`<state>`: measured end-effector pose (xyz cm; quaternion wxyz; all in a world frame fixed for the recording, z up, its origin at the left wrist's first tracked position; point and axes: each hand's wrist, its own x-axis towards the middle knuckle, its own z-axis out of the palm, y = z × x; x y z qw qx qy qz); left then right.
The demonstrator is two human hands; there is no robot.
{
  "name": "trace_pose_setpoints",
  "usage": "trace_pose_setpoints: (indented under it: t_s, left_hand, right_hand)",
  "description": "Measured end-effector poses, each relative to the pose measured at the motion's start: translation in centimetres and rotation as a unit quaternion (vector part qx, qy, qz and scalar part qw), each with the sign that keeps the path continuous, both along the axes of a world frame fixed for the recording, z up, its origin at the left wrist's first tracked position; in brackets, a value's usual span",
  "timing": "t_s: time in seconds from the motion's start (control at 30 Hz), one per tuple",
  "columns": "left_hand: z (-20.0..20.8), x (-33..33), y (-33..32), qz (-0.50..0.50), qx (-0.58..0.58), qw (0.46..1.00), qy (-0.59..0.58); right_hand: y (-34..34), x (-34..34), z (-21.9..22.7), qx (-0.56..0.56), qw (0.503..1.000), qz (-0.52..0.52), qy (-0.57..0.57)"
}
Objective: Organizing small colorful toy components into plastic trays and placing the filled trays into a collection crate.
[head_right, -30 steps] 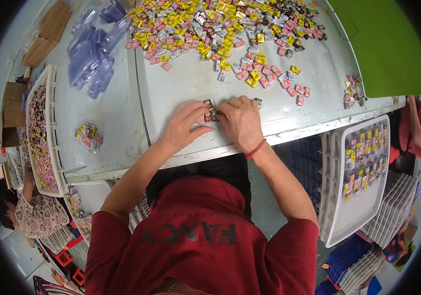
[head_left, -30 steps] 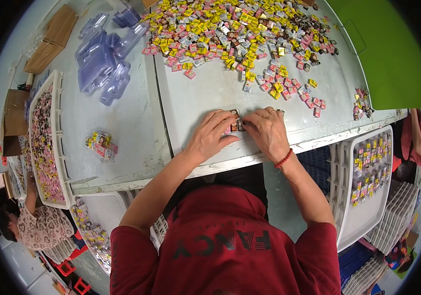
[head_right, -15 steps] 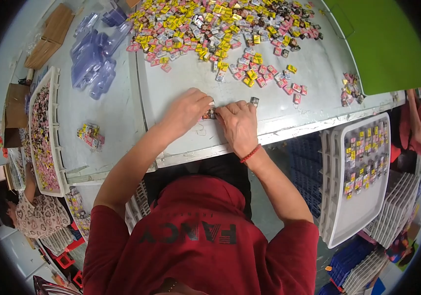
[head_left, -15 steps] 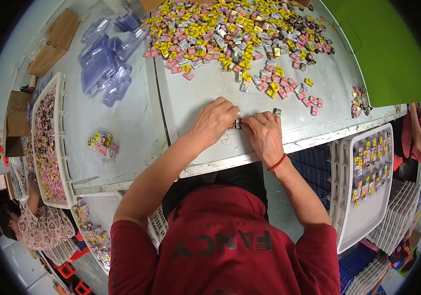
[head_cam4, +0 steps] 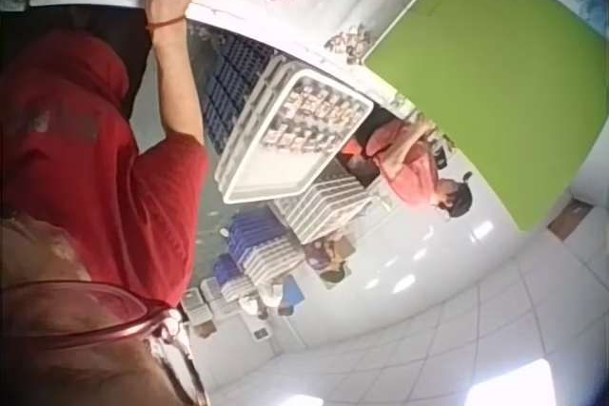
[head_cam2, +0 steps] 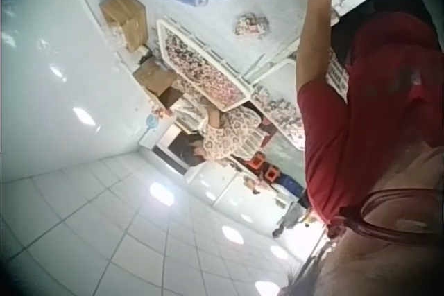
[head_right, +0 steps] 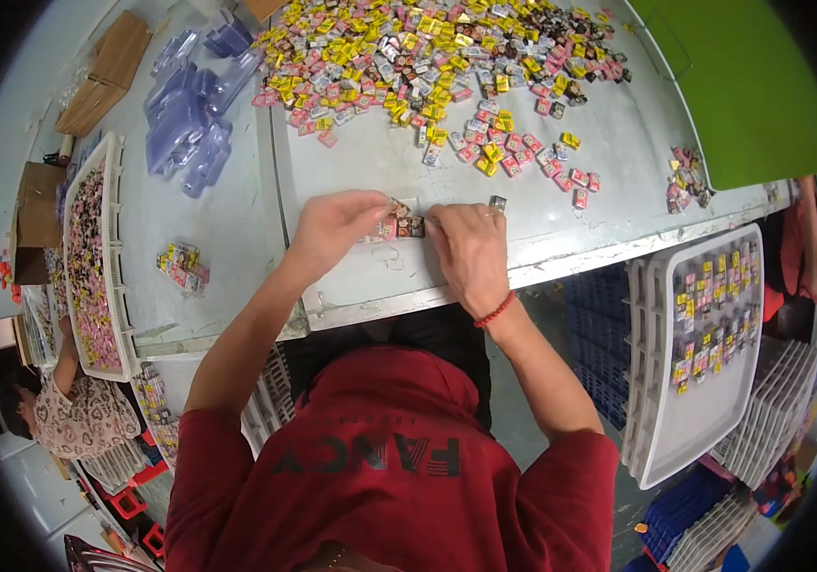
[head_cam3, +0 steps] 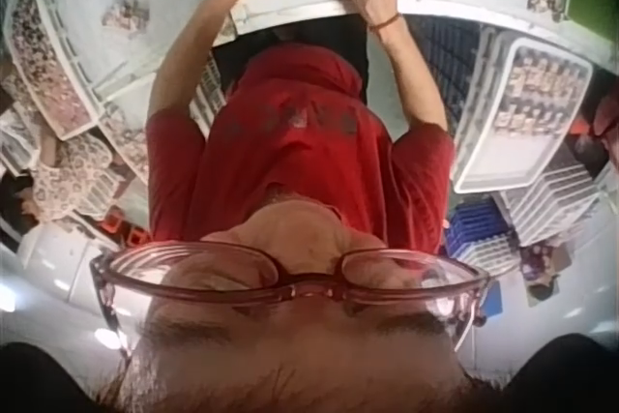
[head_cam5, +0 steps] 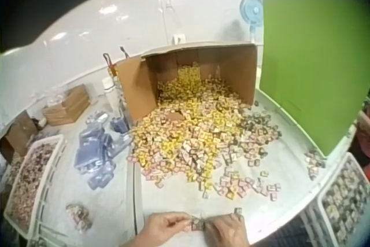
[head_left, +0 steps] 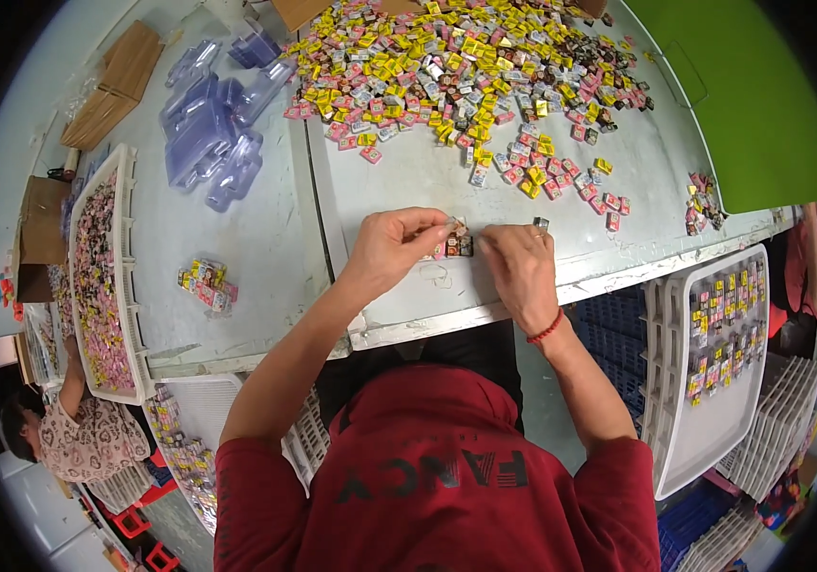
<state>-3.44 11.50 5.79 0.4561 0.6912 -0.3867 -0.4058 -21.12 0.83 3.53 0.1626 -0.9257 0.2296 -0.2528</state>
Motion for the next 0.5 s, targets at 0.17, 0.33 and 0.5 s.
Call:
trace_pose_setpoints:
  t_s: [0.17,0.33,0.5]
  left_hand:
    - [0.0,-0.6,-0.2,-0.041,-0.004,0.981,0.192]
    - [0.4,-1.0,-1.3,-0.069,-0.014,0.996,0.063]
    - [-3.6,-1.8,-1.4,-0.114,-0.176,0.849,-0.485]
  right_hand:
    - [1.0,-0.1,2.0,0.601,0.784,0.047,-0.15]
    - [-0.5,-1.4,1.5,0.62,0.77,0.014,-0.149]
    - [-0.9,-1.7,0.7,0.418,0.893,-0.129,-0.104]
